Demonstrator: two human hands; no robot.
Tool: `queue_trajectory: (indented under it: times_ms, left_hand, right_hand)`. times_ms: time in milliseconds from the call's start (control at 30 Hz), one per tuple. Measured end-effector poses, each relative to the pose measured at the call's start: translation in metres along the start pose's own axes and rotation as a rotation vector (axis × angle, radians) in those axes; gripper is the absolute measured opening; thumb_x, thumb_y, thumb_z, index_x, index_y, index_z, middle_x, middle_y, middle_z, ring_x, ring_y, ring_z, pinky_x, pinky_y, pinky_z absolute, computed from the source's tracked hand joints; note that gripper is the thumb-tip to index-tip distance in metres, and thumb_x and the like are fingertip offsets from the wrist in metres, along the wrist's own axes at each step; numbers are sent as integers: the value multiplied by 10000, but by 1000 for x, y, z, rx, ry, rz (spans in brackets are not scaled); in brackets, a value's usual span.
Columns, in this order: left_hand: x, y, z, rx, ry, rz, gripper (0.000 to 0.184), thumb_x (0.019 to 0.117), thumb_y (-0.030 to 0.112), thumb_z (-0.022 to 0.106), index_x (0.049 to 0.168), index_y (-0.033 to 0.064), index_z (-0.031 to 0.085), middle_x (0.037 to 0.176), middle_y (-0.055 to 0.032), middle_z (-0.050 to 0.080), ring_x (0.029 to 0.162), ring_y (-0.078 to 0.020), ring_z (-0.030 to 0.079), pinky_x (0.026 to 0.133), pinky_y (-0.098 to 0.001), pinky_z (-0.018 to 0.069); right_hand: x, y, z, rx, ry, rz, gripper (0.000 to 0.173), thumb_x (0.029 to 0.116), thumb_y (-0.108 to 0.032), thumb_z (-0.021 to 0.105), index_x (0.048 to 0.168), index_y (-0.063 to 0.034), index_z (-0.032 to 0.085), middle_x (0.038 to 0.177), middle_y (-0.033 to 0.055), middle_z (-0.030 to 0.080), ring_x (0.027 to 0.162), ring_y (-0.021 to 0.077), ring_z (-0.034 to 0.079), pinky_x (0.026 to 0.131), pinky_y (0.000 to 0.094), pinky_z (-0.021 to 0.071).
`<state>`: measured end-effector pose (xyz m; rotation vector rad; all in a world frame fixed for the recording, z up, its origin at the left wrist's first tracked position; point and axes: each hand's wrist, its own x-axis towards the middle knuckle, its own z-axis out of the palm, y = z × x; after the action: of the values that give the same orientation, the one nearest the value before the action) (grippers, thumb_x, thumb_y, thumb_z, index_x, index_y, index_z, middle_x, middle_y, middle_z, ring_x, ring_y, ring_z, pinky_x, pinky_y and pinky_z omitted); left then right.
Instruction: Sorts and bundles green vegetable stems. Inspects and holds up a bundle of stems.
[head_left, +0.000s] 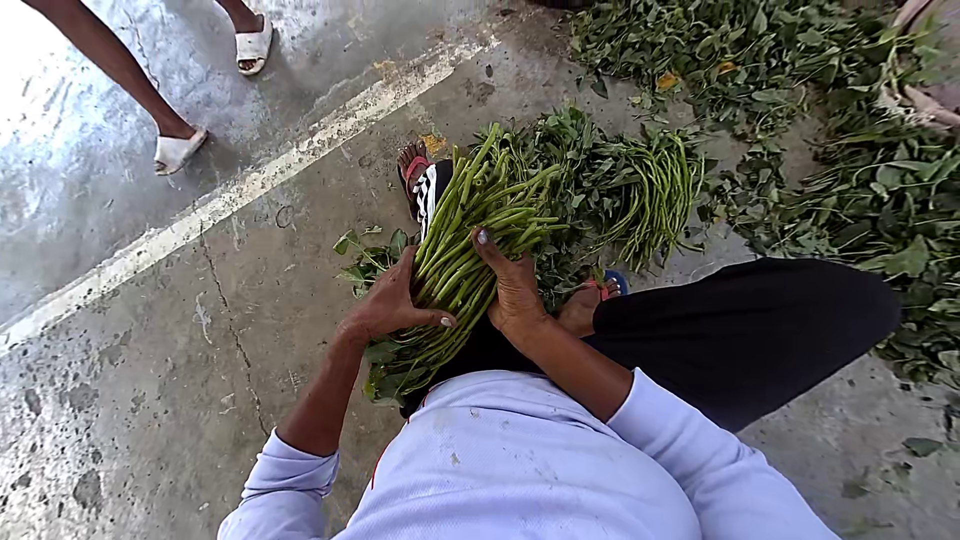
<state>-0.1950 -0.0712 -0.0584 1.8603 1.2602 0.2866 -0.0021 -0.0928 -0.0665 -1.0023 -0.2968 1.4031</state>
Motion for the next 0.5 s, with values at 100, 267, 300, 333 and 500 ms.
queue_trajectory:
  times_ms: [100,267,300,333,500]
  left_hand:
    - [7,0,0,-128,50,-41,1189,485,503,986,1462,111,435,1195,-53,697,1108,-112,674,974,-378,574]
    - [-2,18,-8,-322,466,174,989,565,403,990,1361,40,528,1139,9,722,1053,-33,690,948,-271,592]
    - [-4,29,-12,-320,561,241,950,579,385,982,1334,17,538,1133,18,719,1045,-17,687,944,-254,589]
    - [-6,40,-14,-308,654,311,907,586,372,973,1298,3,550,1121,31,717,1035,2,683,938,-240,585]
    - [-1,101,-8,-375,860,642,690,664,307,947,1220,164,565,1099,158,675,1062,61,632,915,-207,571]
  right_hand:
    - [6,0,18,-18,-59,-117,564,859,-125,822,1323,-25,517,1129,97,702,1041,160,703,948,354,598]
    - [9,-25,67,-157,-335,-446,556,862,-183,822,1323,-69,531,1120,-1,696,1036,64,687,936,266,586]
    - [7,-36,78,-163,-405,-537,550,839,-152,832,1289,-55,532,1097,-14,701,1026,49,691,937,258,589]
    - [4,-49,88,-161,-488,-632,554,816,-137,841,1257,-45,519,1089,-27,694,1033,40,687,951,261,587]
    - [-18,-116,101,-248,-799,-1091,670,837,-389,845,1257,44,554,1110,10,678,1077,20,650,957,234,562]
